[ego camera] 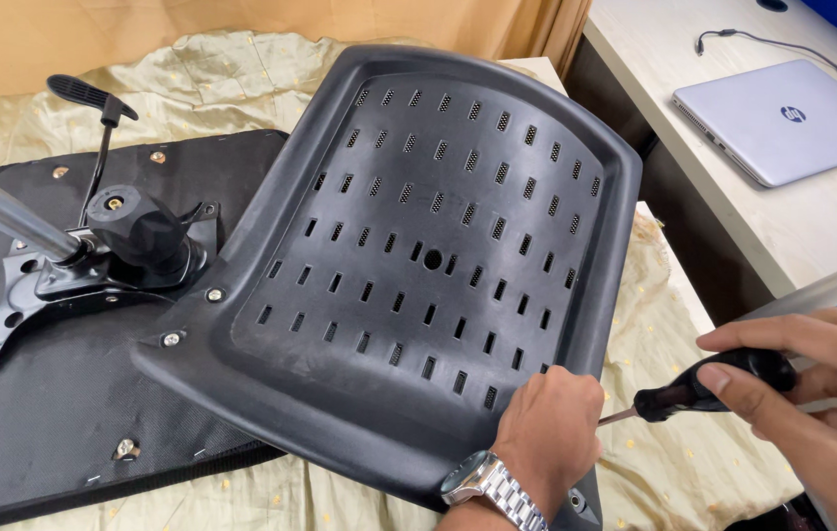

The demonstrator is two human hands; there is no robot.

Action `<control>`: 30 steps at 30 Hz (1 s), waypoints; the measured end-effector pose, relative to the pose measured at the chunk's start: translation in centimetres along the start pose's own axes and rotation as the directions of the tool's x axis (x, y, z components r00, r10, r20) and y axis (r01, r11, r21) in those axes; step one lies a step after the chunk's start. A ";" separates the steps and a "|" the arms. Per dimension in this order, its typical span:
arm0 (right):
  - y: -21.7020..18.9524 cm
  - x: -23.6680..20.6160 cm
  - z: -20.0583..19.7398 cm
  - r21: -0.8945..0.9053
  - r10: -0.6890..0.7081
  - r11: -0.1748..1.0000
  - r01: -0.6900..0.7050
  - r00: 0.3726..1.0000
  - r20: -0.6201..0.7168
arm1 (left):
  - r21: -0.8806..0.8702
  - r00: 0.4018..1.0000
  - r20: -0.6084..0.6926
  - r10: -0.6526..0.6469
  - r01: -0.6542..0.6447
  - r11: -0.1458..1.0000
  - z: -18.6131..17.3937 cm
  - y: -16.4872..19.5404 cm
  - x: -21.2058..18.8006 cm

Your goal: The person attaches a perforated plastic chair backrest to an office chair seat base, aligning the backrest against the seat mounting plate and driving screws into the mounting holes using a screwdriver, tightening each screw by hand while steadying the backrest with the other hand.

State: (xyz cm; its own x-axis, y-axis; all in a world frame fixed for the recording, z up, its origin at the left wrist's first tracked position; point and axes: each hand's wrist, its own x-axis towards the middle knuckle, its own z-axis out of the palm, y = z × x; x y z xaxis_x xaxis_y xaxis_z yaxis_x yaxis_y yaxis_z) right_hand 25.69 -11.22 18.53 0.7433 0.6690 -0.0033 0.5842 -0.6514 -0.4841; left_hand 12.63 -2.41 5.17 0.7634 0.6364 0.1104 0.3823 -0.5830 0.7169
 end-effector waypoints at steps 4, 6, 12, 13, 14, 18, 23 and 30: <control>-0.2 0.8 -0.4 -0.062 0.030 0.998 -0.028 0.999 0.026 | -0.015 1.000 0.019 -0.010 0.010 1.000 -0.4 0.1 -0.1; -0.1 1.1 -0.6 -0.083 0.055 0.995 -0.051 0.997 0.047 | 0.007 1.000 0.002 -0.007 0.007 1.000 -0.5 0.2 0.0; 1.1 1.6 -0.2 -0.152 0.105 0.984 -0.095 0.992 0.063 | 0.017 0.998 0.056 -0.043 0.042 0.999 -0.5 0.2 0.3; 1.5 1.6 -0.1 -0.146 0.093 0.986 -0.083 0.994 0.062 | 0.023 0.997 0.065 -0.041 0.039 0.999 -0.4 0.3 0.4; 1.8 1.7 -0.2 -0.130 0.060 0.990 -0.052 0.997 0.056 | 0.023 0.997 0.065 -0.045 0.044 0.999 -0.2 0.3 0.4; 2.3 2.2 -0.5 0.019 -0.062 0.998 0.061 0.993 0.102 | 0.015 0.998 0.055 -0.033 0.032 0.999 0.2 0.0 0.5; 0.7 1.7 -0.2 -0.120 0.099 0.989 -0.087 0.990 0.099 | -0.018 0.999 0.041 -0.028 0.029 0.999 0.5 -0.3 0.5; 1.0 1.6 0.1 0.023 0.025 0.999 -0.027 0.997 0.078 | -0.034 0.998 0.041 -0.044 0.046 0.998 0.5 -0.3 0.5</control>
State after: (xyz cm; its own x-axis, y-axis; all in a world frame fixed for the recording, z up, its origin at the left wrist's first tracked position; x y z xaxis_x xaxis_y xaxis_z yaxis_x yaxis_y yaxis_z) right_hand 27.43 -10.75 18.00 0.7298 0.6785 -0.0838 0.5566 -0.6609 -0.5035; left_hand 13.09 -2.16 4.66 0.7666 0.6402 0.0498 0.3991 -0.5358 0.7440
